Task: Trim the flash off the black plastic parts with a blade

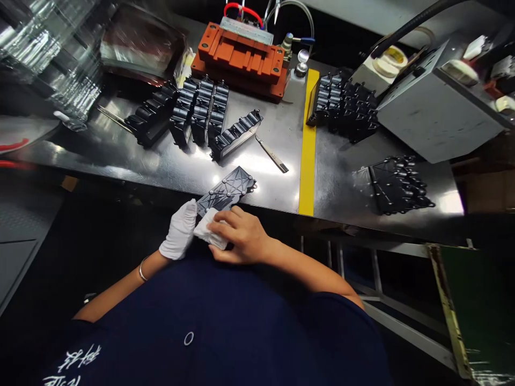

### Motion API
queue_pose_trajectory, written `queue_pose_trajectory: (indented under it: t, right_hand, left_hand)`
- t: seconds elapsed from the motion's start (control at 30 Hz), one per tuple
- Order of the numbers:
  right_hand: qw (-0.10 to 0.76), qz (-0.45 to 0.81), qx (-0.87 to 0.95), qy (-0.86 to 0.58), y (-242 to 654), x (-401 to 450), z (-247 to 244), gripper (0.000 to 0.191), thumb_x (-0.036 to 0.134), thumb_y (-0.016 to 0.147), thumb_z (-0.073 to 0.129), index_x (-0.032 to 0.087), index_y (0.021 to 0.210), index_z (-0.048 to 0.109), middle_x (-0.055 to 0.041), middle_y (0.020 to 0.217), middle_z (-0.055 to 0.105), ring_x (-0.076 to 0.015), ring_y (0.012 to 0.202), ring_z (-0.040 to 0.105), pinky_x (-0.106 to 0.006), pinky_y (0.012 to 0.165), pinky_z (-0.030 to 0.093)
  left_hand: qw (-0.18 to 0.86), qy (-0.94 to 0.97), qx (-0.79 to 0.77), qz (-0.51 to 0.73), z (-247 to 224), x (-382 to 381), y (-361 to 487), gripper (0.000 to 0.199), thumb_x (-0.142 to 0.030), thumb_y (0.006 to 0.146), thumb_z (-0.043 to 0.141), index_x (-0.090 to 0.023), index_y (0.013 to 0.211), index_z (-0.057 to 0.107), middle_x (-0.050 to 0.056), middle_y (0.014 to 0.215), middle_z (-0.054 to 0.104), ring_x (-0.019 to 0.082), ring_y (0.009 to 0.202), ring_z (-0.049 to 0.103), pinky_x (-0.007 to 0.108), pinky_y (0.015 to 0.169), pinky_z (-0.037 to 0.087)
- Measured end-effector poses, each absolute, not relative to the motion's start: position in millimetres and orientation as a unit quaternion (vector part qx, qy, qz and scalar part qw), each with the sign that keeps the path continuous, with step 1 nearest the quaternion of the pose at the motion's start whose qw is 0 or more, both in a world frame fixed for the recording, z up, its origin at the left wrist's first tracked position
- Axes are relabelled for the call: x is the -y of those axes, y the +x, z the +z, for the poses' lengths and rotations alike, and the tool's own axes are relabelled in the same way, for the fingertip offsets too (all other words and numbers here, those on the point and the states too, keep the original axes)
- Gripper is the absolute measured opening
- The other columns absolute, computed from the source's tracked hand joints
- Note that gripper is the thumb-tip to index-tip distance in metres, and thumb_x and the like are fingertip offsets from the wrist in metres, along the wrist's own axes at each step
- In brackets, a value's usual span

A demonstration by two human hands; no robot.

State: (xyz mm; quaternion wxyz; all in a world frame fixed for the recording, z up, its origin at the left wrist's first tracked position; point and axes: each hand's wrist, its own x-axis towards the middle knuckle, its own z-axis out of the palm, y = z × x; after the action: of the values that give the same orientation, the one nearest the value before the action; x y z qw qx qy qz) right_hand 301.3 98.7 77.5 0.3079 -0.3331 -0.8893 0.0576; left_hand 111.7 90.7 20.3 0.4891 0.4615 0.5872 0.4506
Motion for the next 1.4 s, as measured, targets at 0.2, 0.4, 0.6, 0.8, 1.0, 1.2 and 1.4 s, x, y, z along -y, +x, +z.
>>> queue_pose_trajectory:
  t: [0.2,0.4,0.6,0.8,1.0,1.2,1.4]
  right_hand:
    - [0.344,-0.022,0.834,-0.431,305,-103,70,0.027,0.031,0.079,0.063,0.012,0.098,0.066,-0.0056,0.1,0.06,-0.0068,0.09,0.049,-0.018,0.074,0.042]
    - [0.354,0.043,0.884,-0.303,299,-93,72,0.029,0.038,0.077,0.063,0.015,0.095,0.066,-0.003,0.101,0.06,-0.0061,0.086,0.048,-0.019,0.073,0.043]
    - [0.38,-0.045,0.823,-0.419,316,-103,74,0.027,0.029,0.074,0.066,0.014,0.096,0.065,-0.0038,0.1,0.06,-0.0057,0.087,0.047,-0.018,0.075,0.043]
    - [0.374,0.048,0.874,-0.306,313,-96,84,0.028,0.036,0.077,0.063,0.015,0.095,0.065,-0.0031,0.099,0.06,-0.0044,0.084,0.046,-0.017,0.073,0.042]
    - [0.397,-0.071,0.805,-0.435,316,-105,89,0.028,0.034,0.076,0.067,0.015,0.097,0.066,-0.0036,0.099,0.06,-0.0053,0.087,0.046,-0.018,0.075,0.041]
    - [0.344,-0.121,0.806,-0.467,319,-114,89,0.025,0.034,0.076,0.066,0.018,0.094,0.07,-0.0016,0.1,0.06,-0.0062,0.087,0.042,-0.018,0.074,0.038]
    - [0.282,-0.113,0.834,-0.46,327,-118,90,0.024,0.032,0.076,0.064,0.021,0.096,0.071,-0.0015,0.104,0.059,-0.008,0.088,0.037,-0.02,0.073,0.034]
  left_hand:
    - [0.497,0.436,-0.593,0.459,18,-90,111,0.049,-0.061,0.091,0.047,-0.016,0.089,0.067,0.008,0.093,0.07,0.019,0.089,0.065,0.03,0.085,0.052]
    - [0.453,0.463,-0.609,0.458,12,-85,107,0.044,-0.057,0.088,0.051,-0.016,0.083,0.066,0.008,0.086,0.069,0.019,0.079,0.065,0.032,0.08,0.054]
    - [0.427,0.502,-0.586,0.471,15,-82,98,0.047,-0.057,0.091,0.046,-0.017,0.074,0.064,0.005,0.074,0.065,0.017,0.07,0.062,0.03,0.071,0.053]
    - [0.397,0.558,-0.556,0.47,19,-80,92,0.042,-0.05,0.096,0.042,-0.016,0.085,0.065,0.005,0.081,0.065,0.017,0.075,0.062,0.029,0.073,0.051]
    - [0.349,0.637,-0.501,0.47,23,-78,94,0.027,-0.032,0.098,0.043,-0.016,0.085,0.061,0.003,0.078,0.06,0.013,0.07,0.057,0.024,0.067,0.045]
    - [0.365,0.624,-0.502,0.474,30,-78,91,0.026,-0.033,0.097,0.044,-0.016,0.087,0.062,0.003,0.078,0.059,0.013,0.07,0.055,0.024,0.068,0.044]
    - [0.385,0.595,-0.541,0.453,33,-77,91,0.032,-0.039,0.096,0.045,-0.017,0.081,0.063,0.004,0.076,0.059,0.015,0.07,0.056,0.025,0.069,0.045]
